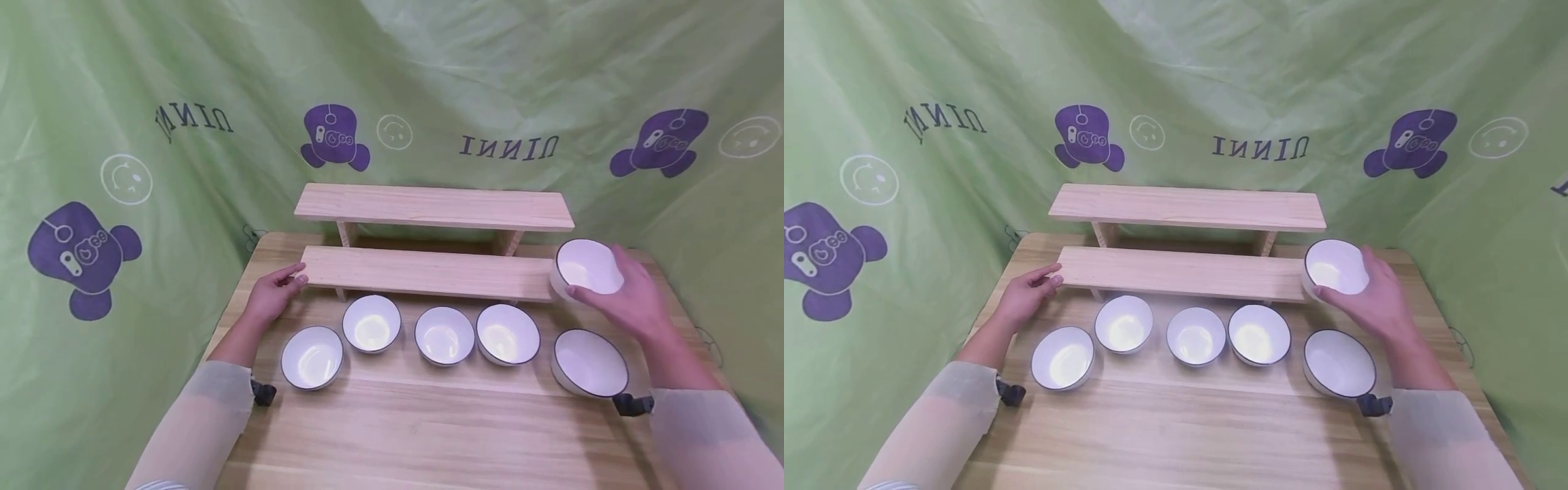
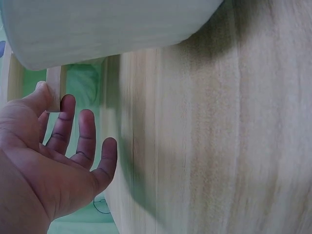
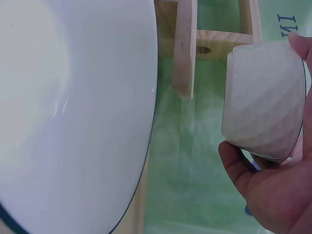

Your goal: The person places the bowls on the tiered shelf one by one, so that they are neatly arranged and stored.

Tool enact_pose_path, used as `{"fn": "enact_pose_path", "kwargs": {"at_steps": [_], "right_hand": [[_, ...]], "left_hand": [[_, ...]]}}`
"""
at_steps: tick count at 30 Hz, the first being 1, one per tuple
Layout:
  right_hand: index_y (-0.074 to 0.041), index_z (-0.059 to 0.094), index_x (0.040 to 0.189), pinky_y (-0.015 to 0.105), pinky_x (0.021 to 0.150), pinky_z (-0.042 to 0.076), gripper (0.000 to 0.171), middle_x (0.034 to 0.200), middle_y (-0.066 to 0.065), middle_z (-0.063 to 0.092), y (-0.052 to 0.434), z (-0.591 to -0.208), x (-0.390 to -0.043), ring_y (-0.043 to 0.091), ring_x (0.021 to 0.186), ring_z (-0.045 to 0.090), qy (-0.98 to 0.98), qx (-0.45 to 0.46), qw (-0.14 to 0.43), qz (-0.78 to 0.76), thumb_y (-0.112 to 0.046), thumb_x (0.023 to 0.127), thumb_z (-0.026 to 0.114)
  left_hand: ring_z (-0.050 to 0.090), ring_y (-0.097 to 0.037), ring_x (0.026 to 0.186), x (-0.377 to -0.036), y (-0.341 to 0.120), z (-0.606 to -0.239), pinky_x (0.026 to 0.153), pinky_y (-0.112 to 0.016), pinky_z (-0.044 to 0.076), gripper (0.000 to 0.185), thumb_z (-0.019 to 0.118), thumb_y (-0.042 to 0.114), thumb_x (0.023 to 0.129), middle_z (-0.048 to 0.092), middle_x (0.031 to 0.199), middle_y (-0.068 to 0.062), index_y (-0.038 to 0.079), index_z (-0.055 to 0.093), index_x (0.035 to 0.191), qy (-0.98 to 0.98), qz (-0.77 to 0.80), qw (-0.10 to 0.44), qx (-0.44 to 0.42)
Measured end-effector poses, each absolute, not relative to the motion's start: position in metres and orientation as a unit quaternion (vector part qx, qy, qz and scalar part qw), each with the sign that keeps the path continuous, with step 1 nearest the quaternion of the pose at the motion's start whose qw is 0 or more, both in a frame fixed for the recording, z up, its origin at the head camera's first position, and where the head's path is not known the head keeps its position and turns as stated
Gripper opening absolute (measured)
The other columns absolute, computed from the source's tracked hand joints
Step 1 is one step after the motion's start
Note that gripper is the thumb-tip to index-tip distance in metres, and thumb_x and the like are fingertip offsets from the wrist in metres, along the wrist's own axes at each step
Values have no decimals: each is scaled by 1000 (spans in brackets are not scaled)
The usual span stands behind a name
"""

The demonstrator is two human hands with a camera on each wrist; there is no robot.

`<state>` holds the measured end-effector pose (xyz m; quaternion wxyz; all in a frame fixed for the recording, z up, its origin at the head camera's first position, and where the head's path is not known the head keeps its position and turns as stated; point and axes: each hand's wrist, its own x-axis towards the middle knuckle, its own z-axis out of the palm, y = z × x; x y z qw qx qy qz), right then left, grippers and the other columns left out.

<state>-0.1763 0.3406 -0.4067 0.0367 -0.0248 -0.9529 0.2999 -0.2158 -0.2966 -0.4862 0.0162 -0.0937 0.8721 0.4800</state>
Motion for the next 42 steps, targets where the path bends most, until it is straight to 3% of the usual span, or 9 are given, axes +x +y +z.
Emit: {"fn": "enact_pose_path", "kwargs": {"at_steps": [26, 34, 42], "right_hand": [[-24, 4, 156, 72, 101, 20, 118, 157, 26, 14, 287, -365, -196, 53, 137, 19, -951, 36, 19, 305, -60, 71, 77], [-26, 9, 156, 71, 102, 21, 114, 159, 17, 18, 266, -353, -206, 48, 140, 21, -949, 61, 27, 307, -61, 71, 77], [-30, 10, 155, 69, 104, 22, 114, 158, 18, 19, 246, -344, -220, 46, 140, 21, -947, 71, 22, 312, -63, 69, 77]], "left_hand": [[57, -22, 98, -215, -301, -489, 81, -34, 48, 58, 64, 62, 83, 63, 109, -4, 35, 57, 134, 871, 484, 19, -87], [58, -23, 95, -214, -300, -489, 76, -33, 49, 56, 67, 58, 83, 64, 106, -6, 32, 59, 133, 866, 493, 15, -81], [58, -23, 94, -215, -300, -490, 74, -33, 50, 56, 67, 57, 83, 65, 105, -7, 32, 59, 133, 867, 493, 16, -76]]}}
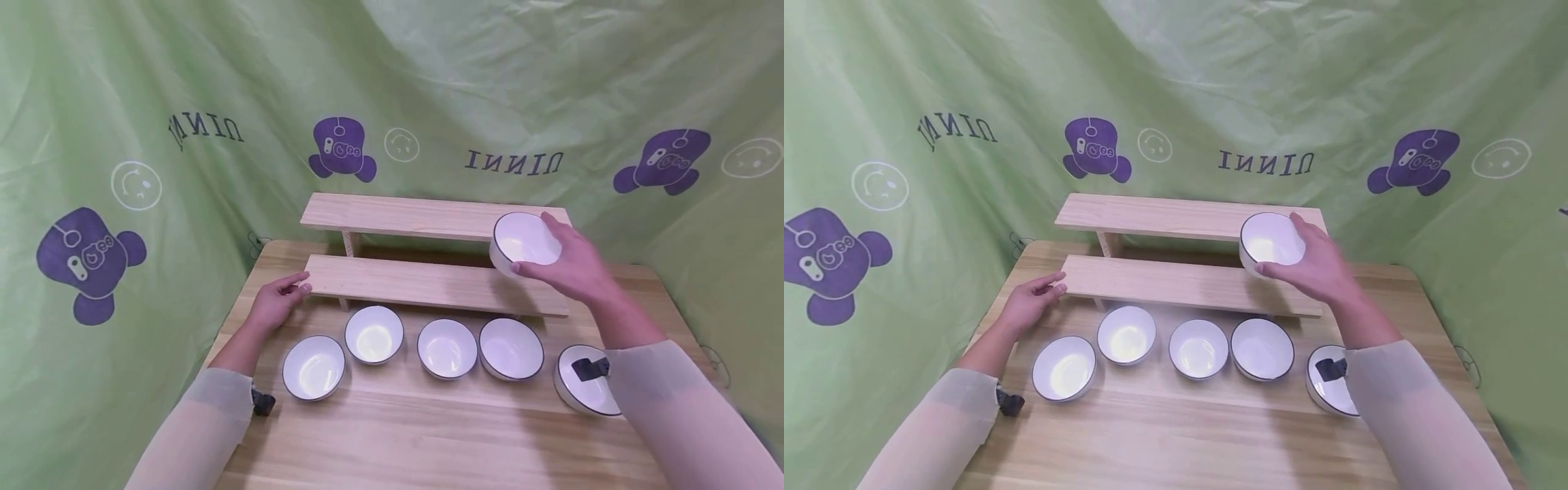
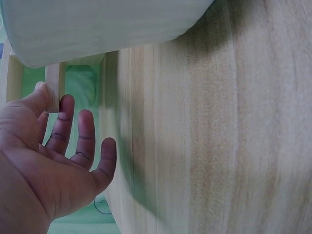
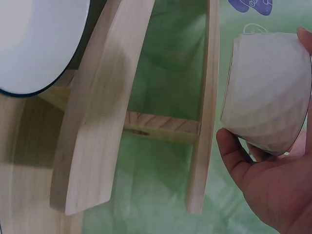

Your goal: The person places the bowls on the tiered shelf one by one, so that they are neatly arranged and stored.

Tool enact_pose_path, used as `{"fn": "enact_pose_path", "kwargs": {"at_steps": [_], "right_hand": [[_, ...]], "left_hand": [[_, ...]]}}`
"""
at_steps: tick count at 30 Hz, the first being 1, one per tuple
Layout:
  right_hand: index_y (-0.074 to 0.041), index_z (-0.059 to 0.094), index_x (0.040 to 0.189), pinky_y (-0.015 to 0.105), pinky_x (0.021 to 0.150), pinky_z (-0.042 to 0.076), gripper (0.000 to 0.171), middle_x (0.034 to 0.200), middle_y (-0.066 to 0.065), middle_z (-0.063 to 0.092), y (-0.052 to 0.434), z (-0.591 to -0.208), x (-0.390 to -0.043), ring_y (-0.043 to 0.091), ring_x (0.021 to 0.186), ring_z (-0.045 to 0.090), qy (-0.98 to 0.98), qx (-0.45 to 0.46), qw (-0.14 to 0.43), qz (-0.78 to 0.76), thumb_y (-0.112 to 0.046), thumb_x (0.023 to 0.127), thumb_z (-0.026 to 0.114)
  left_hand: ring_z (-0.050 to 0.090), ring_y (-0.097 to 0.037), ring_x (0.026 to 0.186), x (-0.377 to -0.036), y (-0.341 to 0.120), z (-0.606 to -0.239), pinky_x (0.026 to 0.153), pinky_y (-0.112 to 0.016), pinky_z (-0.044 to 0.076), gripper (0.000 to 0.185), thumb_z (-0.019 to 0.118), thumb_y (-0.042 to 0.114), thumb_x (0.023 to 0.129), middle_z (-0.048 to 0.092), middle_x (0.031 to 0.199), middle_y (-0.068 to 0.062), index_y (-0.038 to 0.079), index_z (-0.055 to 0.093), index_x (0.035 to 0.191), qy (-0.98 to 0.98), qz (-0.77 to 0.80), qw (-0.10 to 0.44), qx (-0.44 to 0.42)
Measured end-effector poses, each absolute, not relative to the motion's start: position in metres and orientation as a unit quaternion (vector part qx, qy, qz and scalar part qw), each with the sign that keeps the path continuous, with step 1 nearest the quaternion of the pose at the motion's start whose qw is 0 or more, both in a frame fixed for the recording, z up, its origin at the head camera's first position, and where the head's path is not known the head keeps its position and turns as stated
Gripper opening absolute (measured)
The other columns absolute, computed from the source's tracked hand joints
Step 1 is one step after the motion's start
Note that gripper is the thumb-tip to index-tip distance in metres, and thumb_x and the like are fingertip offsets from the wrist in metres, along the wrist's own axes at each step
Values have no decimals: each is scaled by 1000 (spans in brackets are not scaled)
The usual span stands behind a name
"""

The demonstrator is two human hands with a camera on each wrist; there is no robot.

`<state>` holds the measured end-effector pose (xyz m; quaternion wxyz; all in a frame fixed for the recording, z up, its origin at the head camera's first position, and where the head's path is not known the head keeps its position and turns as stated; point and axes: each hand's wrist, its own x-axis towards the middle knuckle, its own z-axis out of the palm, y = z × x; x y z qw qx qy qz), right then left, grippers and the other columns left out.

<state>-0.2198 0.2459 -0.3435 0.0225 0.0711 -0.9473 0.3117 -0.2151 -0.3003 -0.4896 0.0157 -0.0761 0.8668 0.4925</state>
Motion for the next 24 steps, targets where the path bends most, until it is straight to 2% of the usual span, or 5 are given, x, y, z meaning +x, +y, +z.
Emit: {"fn": "enact_pose_path", "kwargs": {"at_steps": [11, 19, 24], "right_hand": [[-22, 12, 156, 61, 105, 28, 117, 156, 17, 27, 220, -340, -239, 42, 137, 29, -941, 78, 21, 330, -63, 68, 78], [-22, 15, 156, 61, 104, 32, 118, 155, 17, 28, 203, -339, -252, 40, 135, 32, -937, 74, 17, 342, -64, 65, 79], [-21, 17, 156, 59, 107, 30, 119, 155, 16, 29, 191, -337, -264, 38, 137, 31, -933, 81, 15, 351, -66, 64, 79]], "left_hand": [[60, -22, 97, -215, -301, -491, 79, -34, 49, 59, 66, 61, 81, 66, 107, -5, 34, 59, 132, 868, 488, 21, -84], [60, -22, 97, -214, -300, -489, 79, -34, 48, 60, 67, 61, 81, 67, 105, -6, 33, 59, 133, 866, 493, 22, -84], [61, -22, 97, -215, -301, -489, 80, -34, 49, 60, 67, 61, 80, 67, 106, -5, 32, 59, 132, 866, 493, 23, -83]]}}
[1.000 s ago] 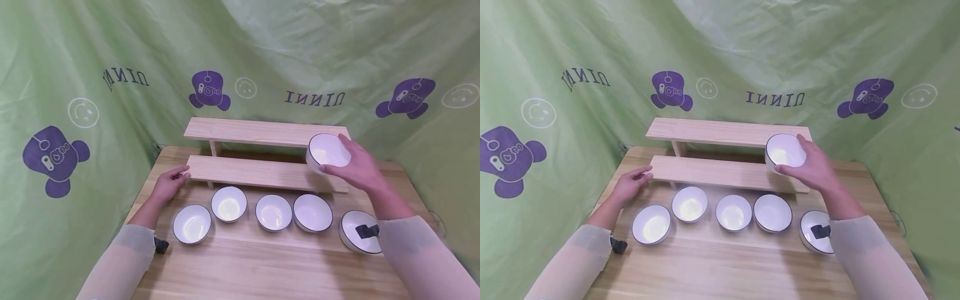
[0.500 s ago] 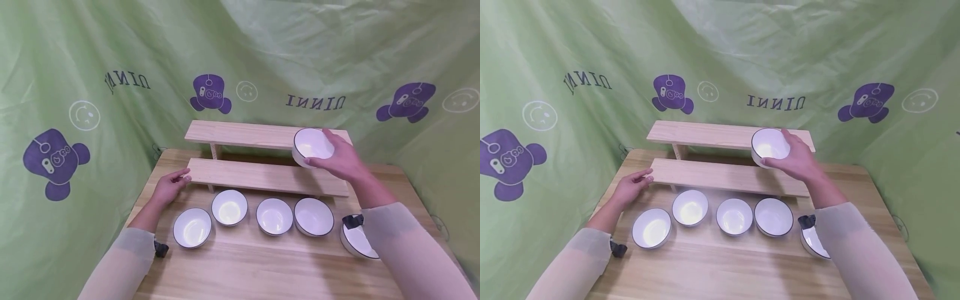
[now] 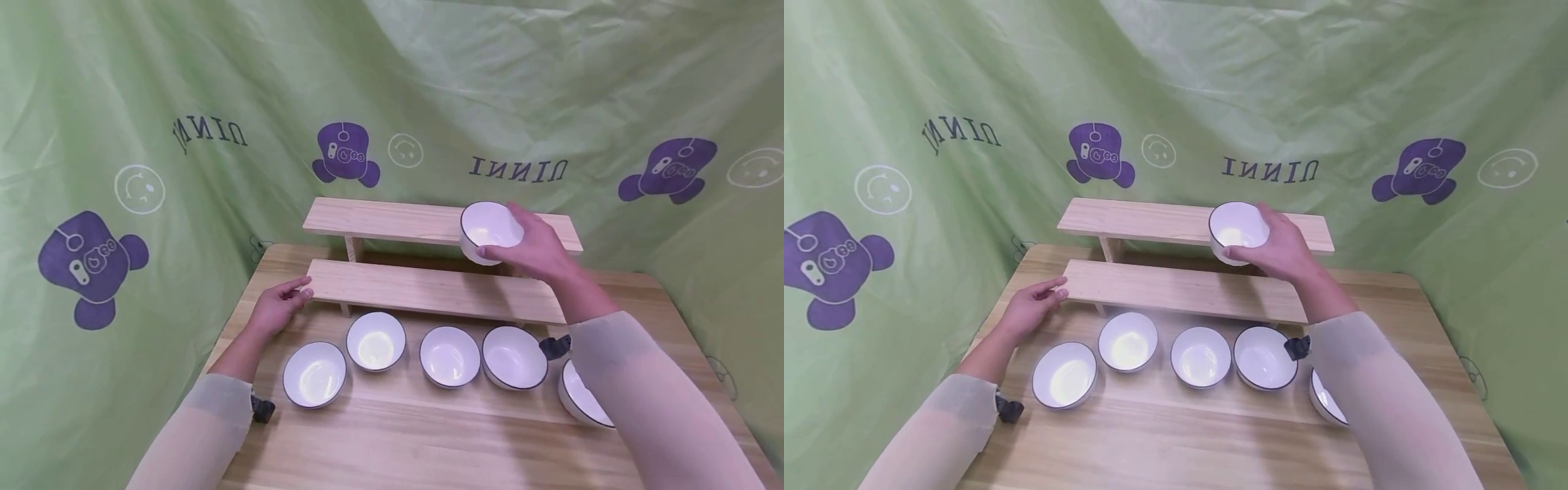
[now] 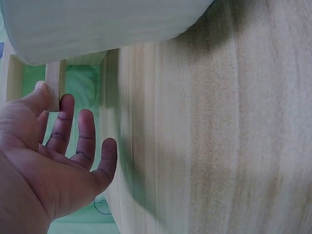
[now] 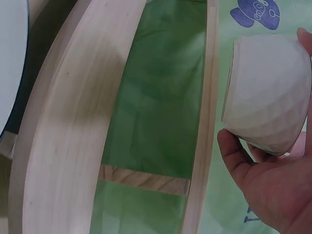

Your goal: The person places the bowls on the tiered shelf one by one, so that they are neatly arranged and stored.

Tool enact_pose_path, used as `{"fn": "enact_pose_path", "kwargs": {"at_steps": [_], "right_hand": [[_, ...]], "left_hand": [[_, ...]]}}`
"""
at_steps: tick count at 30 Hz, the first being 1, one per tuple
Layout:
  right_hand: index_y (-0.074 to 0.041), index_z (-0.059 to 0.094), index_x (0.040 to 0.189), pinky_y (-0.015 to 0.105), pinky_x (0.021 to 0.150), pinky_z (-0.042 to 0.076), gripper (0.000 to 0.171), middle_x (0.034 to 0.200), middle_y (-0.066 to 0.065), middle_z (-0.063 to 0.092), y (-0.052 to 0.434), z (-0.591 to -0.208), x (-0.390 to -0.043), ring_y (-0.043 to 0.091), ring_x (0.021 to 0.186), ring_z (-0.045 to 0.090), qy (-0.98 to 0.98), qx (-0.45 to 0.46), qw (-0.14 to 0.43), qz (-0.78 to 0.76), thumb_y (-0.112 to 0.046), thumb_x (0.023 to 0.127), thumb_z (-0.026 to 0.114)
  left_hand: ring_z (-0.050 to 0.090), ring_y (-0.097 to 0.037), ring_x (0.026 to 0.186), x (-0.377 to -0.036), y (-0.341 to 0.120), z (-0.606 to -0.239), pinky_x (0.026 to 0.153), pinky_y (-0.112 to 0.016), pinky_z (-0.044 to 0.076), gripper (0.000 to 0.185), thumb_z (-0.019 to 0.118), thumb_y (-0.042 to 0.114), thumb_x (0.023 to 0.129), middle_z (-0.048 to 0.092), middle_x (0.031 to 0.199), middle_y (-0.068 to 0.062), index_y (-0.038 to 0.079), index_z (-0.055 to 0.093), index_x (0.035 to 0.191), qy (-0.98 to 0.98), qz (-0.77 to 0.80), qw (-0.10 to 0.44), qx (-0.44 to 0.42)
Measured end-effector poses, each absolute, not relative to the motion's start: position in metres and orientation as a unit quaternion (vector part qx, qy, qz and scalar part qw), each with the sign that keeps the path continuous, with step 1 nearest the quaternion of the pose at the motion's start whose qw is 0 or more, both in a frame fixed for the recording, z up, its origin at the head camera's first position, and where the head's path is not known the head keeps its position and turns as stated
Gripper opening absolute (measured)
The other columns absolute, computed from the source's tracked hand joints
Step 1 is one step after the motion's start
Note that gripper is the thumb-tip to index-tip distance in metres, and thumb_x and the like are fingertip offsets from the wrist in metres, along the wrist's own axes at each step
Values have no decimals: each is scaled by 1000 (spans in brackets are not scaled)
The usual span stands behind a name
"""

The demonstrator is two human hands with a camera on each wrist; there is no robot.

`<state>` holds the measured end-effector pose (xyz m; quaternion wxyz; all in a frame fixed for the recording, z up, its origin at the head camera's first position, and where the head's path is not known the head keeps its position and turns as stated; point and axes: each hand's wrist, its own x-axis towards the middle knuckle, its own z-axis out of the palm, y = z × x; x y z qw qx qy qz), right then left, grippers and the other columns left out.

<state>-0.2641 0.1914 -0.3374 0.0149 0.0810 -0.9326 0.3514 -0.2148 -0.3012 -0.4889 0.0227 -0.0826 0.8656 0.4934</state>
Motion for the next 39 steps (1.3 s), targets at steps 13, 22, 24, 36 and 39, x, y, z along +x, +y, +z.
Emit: {"fn": "enact_pose_path", "kwargs": {"at_steps": [13, 22, 24, 36, 39], "right_hand": [[-17, 23, 154, 53, 108, 32, 121, 152, 11, 35, 160, -335, -284, 31, 134, 36, -925, 102, 13, 367, -68, 60, 79], [-14, 24, 154, 52, 109, 32, 123, 152, 10, 36, 134, -335, -296, 30, 134, 37, -921, 119, 11, 370, -69, 59, 80], [-15, 24, 154, 52, 108, 33, 124, 151, 10, 36, 130, -336, -298, 29, 133, 37, -924, 120, 10, 364, -71, 58, 79], [-17, 19, 155, 51, 107, 35, 128, 151, 12, 36, 108, -335, -309, 30, 132, 38, -931, 127, -5, 342, -77, 56, 75], [-17, 19, 155, 51, 107, 35, 129, 152, 12, 35, 104, -335, -312, 30, 134, 37, -932, 130, -8, 338, -77, 56, 74]], "left_hand": [[60, -21, 100, -214, -302, -489, 82, -34, 48, 61, 67, 63, 80, 66, 109, -5, 32, 60, 132, 866, 492, 18, -85], [60, -21, 99, -215, -302, -489, 81, -34, 49, 59, 68, 61, 80, 67, 109, -5, 32, 60, 131, 865, 495, 16, -82], [59, -22, 99, -215, -301, -489, 81, -34, 49, 59, 68, 61, 80, 66, 109, -5, 32, 60, 132, 867, 492, 19, -80], [60, -21, 92, -213, -300, -487, 76, -33, 48, 57, 68, 59, 81, 68, 100, -6, 32, 60, 131, 867, 491, 14, -83], [61, -20, 92, -213, -301, -487, 77, -33, 49, 57, 68, 58, 81, 68, 101, -6, 32, 61, 131, 866, 494, 13, -83]]}}
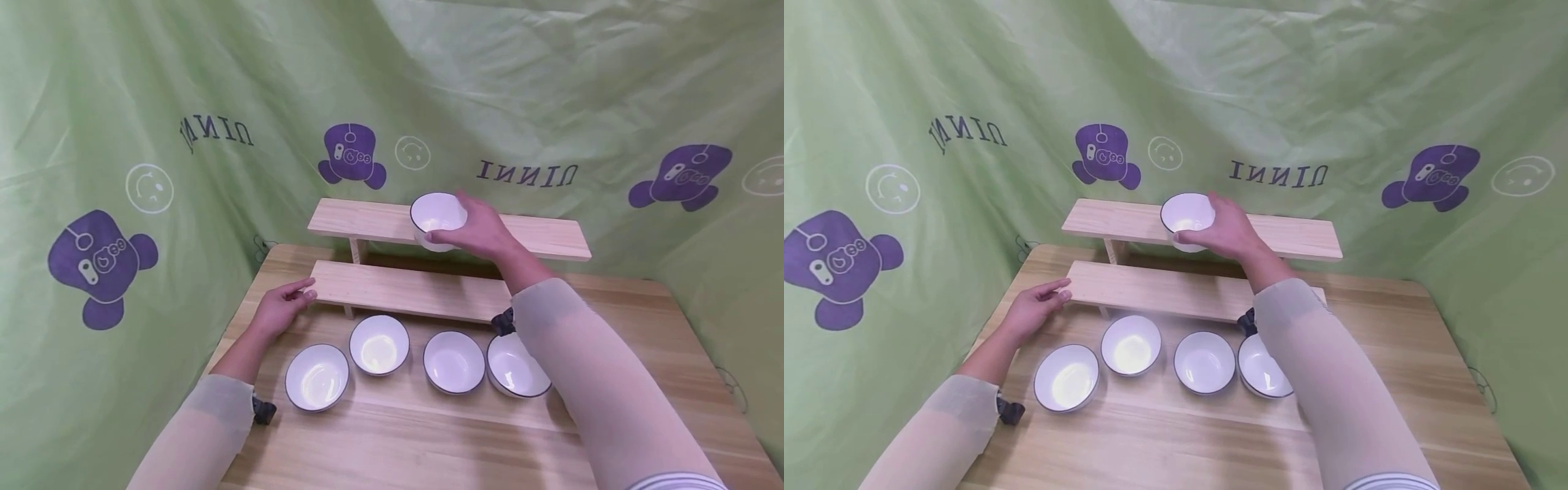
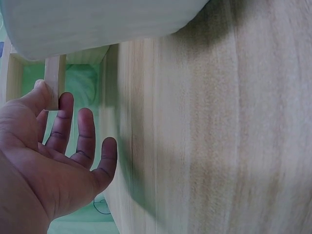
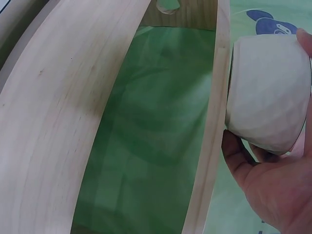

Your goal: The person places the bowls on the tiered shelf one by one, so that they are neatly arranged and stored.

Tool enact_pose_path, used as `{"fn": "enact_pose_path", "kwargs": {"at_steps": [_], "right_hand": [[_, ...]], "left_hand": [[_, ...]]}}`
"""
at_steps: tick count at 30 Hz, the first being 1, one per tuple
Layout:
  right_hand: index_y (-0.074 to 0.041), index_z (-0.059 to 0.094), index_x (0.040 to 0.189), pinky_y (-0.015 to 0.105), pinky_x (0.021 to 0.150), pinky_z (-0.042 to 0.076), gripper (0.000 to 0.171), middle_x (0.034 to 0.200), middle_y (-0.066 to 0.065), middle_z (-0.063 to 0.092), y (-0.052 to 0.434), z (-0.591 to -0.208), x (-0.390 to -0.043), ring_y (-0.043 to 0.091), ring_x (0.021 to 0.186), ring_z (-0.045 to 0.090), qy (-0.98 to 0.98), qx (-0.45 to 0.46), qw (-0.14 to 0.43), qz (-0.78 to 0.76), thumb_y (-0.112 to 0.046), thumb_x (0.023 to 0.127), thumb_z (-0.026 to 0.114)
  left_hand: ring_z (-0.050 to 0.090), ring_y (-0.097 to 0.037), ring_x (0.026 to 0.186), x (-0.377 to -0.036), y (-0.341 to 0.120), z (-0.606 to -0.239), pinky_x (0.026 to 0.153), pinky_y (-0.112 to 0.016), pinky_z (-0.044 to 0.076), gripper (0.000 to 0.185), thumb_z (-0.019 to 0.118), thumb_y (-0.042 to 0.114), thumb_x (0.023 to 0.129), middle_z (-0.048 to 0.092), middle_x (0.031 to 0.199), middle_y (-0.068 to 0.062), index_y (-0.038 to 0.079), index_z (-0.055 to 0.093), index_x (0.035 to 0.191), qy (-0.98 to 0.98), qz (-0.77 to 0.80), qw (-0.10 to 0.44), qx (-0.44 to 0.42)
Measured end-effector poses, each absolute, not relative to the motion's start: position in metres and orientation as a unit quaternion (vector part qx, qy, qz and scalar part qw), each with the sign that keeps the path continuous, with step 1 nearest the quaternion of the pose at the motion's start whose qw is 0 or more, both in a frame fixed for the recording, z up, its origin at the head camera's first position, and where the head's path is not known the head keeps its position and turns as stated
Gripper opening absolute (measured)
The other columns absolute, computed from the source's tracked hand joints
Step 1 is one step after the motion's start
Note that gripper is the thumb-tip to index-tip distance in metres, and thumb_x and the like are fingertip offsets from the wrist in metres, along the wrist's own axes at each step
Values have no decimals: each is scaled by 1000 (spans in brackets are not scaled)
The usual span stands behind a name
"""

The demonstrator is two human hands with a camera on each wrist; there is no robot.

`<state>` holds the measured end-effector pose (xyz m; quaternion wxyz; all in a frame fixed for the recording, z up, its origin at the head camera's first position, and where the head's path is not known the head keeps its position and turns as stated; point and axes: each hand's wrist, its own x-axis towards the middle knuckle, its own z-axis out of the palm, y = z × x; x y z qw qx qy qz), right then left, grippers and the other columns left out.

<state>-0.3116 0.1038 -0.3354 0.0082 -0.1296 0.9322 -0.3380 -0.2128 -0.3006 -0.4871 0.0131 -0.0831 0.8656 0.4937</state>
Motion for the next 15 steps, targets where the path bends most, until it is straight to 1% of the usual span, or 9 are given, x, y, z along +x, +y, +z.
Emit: {"fn": "enact_pose_path", "kwargs": {"at_steps": [5, 8, 12, 15], "right_hand": [[-16, 21, 155, 50, 108, 35, 128, 151, 12, 36, 100, -336, -312, 30, 134, 38, 932, -131, 8, -338, -78, 56, 74], [-19, 20, 155, 50, 107, 35, 129, 151, 11, 36, 100, -336, -312, 30, 133, 39, 930, -121, 12, -346, -80, 54, 73], [-22, 15, 156, 53, 108, 33, 134, 154, 12, 32, 104, -336, -311, 32, 135, 36, 928, -114, 24, -354, -82, 51, 72], [-20, 11, 156, 53, 110, 30, 138, 154, 12, 31, 108, -335, -311, 33, 136, 34, 924, -126, 30, -359, -78, 50, 77]], "left_hand": [[61, -20, 94, -212, -301, -488, 78, -33, 49, 56, 68, 58, 82, 69, 103, -5, 32, 61, 131, 866, 493, 13, -86], [61, -19, 95, -212, -301, -489, 78, -32, 49, 57, 69, 58, 81, 68, 105, -5, 32, 61, 130, 865, 494, 15, -90], [61, -19, 95, -213, -301, -489, 78, -33, 50, 56, 69, 58, 81, 67, 105, -4, 33, 61, 130, 862, 498, 17, -94], [61, -20, 95, -214, -301, -489, 78, -34, 50, 56, 70, 57, 81, 67, 105, -4, 33, 61, 130, 861, 500, 19, -95]]}}
